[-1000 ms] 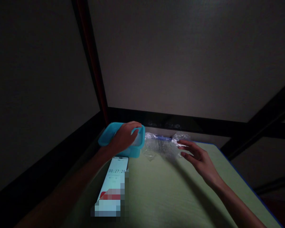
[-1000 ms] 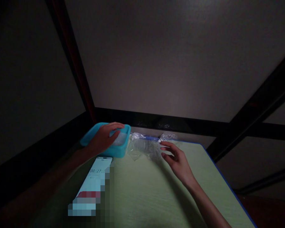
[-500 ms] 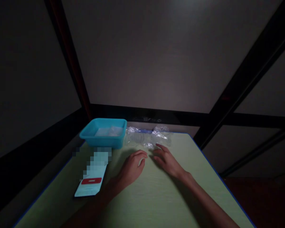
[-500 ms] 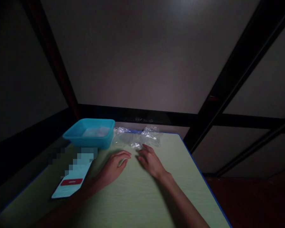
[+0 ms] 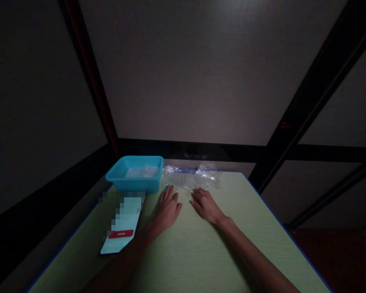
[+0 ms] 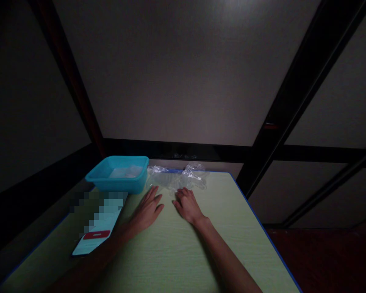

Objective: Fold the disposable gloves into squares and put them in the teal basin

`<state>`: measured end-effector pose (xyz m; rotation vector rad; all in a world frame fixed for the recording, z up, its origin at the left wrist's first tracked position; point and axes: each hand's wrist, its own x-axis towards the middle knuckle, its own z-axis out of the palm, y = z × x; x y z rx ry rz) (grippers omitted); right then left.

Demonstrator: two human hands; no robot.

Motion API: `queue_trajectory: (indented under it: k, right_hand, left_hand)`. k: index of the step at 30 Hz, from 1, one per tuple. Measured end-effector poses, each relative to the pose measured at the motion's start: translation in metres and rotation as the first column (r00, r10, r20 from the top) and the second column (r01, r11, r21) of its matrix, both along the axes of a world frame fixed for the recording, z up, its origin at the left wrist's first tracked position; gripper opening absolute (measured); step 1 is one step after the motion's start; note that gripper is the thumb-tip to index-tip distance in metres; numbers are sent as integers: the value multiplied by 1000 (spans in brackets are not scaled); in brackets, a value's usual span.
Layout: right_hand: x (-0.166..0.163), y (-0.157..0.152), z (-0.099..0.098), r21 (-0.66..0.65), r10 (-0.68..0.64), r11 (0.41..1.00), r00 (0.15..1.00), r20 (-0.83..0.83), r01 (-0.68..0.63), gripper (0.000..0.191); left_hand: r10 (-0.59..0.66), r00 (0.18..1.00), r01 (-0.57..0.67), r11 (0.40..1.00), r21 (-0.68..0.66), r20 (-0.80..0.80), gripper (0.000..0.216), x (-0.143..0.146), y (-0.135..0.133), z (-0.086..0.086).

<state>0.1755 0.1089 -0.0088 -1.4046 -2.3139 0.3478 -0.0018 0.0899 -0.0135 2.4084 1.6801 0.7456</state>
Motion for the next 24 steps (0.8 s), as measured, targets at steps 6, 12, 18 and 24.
queue_trajectory:
  k: [6,12,18,24]
  right_hand:
    - [1,-8,1,-70,-29,997,999,-29,27,38]
    - [-2,-9,0,-111,-47,994,981,-189,26,39]
    - [-4,-1,-7,-126,-87,992,859,-505,27,38]
    - [15,-17,-1,-221,-85,961,580,-810,-168,70]
  left_hand:
    - [56,995,-58,998,-28,-82,39,3,19,1]
    - [28,996,-25,999,33,-89,45,10,10,21]
    - [-204,979,205,953,223,-24,42,13,-29,30]
    - [-535,845,503,810,300,28,40,10,-61,27]
